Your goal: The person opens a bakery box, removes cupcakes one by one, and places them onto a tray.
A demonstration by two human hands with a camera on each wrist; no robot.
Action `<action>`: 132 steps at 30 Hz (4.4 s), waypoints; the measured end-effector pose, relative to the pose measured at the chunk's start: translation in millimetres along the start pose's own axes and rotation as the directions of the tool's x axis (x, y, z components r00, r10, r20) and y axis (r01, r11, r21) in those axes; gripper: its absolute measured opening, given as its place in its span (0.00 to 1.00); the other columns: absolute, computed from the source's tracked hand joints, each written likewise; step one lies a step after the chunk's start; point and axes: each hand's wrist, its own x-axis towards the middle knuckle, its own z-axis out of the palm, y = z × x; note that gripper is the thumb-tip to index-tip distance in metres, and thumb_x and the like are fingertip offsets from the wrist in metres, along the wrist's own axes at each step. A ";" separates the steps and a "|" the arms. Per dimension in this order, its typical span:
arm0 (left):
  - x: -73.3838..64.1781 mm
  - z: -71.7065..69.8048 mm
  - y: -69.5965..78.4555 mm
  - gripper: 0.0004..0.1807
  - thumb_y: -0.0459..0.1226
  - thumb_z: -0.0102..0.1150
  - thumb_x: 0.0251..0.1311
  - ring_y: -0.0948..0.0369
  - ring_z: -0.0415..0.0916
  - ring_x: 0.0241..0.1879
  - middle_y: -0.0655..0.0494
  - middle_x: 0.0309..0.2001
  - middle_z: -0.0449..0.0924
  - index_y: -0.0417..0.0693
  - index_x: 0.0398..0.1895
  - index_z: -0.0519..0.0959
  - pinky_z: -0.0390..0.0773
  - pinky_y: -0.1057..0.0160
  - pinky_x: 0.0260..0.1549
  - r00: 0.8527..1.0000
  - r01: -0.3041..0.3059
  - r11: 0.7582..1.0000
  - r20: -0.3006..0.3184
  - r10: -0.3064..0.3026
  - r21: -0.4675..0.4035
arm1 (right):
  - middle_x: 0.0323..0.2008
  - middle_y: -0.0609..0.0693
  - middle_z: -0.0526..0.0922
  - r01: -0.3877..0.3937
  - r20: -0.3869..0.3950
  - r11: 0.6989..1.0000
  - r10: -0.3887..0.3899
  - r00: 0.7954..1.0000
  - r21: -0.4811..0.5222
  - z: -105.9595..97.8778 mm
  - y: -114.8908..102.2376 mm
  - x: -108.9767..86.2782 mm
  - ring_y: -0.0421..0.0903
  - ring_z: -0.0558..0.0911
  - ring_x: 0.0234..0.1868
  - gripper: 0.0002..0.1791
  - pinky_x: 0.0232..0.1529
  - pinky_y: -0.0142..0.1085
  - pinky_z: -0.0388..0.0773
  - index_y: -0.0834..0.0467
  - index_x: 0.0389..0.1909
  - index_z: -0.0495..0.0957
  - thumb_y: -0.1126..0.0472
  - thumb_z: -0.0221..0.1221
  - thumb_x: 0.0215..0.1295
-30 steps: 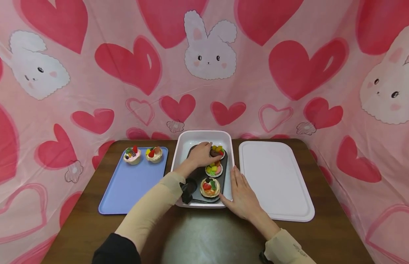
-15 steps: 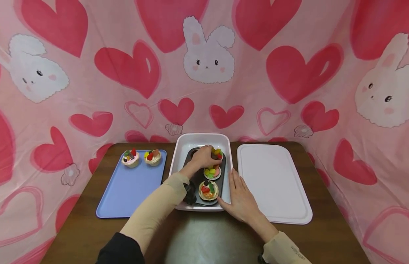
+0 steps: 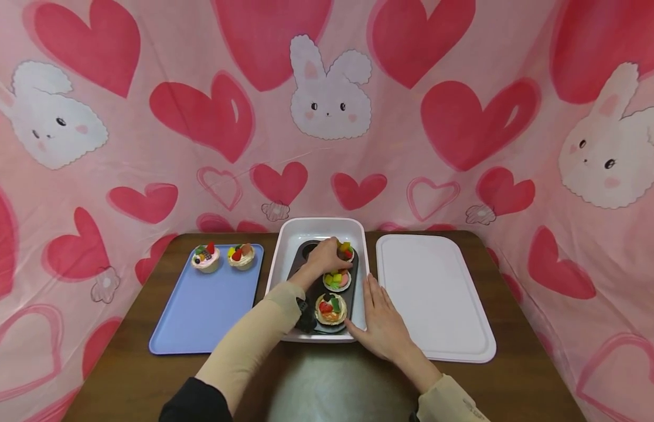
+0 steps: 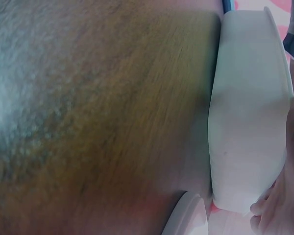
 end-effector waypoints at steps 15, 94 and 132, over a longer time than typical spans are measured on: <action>-24.9 -9.5 14.9 0.38 0.58 0.83 0.54 0.54 0.83 0.48 0.48 0.50 0.86 0.40 0.56 0.80 0.87 0.52 0.56 0.994 0.036 0.999 -0.103 -0.040 -0.037 | 0.88 0.68 0.54 -0.003 0.003 1.000 0.003 1.000 -0.004 1.7 -3.1 -2.1 0.65 0.63 0.86 0.59 0.84 0.61 0.63 0.71 0.86 0.52 0.35 0.63 0.72; -153.6 -128.9 -58.3 0.41 0.28 0.78 0.61 0.39 0.61 0.84 0.41 0.82 0.69 0.47 0.78 0.75 0.57 0.38 0.86 0.994 0.011 0.486 -0.043 -0.100 -0.874 | 0.89 0.67 0.49 -0.020 0.021 1.000 0.019 1.000 0.019 -1.6 -0.9 -1.1 0.67 0.62 0.86 0.59 0.85 0.62 0.62 0.69 0.87 0.50 0.35 0.62 0.72; -197.0 -136.3 -135.9 0.44 0.31 0.75 0.65 0.46 0.66 0.77 0.43 0.84 0.64 0.46 0.84 0.67 0.74 0.74 0.57 0.967 0.097 0.484 -0.033 -0.252 -0.869 | 0.89 0.67 0.49 -0.011 0.013 0.999 0.011 1.000 0.031 -1.5 -0.7 -1.4 0.67 0.62 0.86 0.58 0.85 0.62 0.61 0.70 0.86 0.51 0.36 0.63 0.72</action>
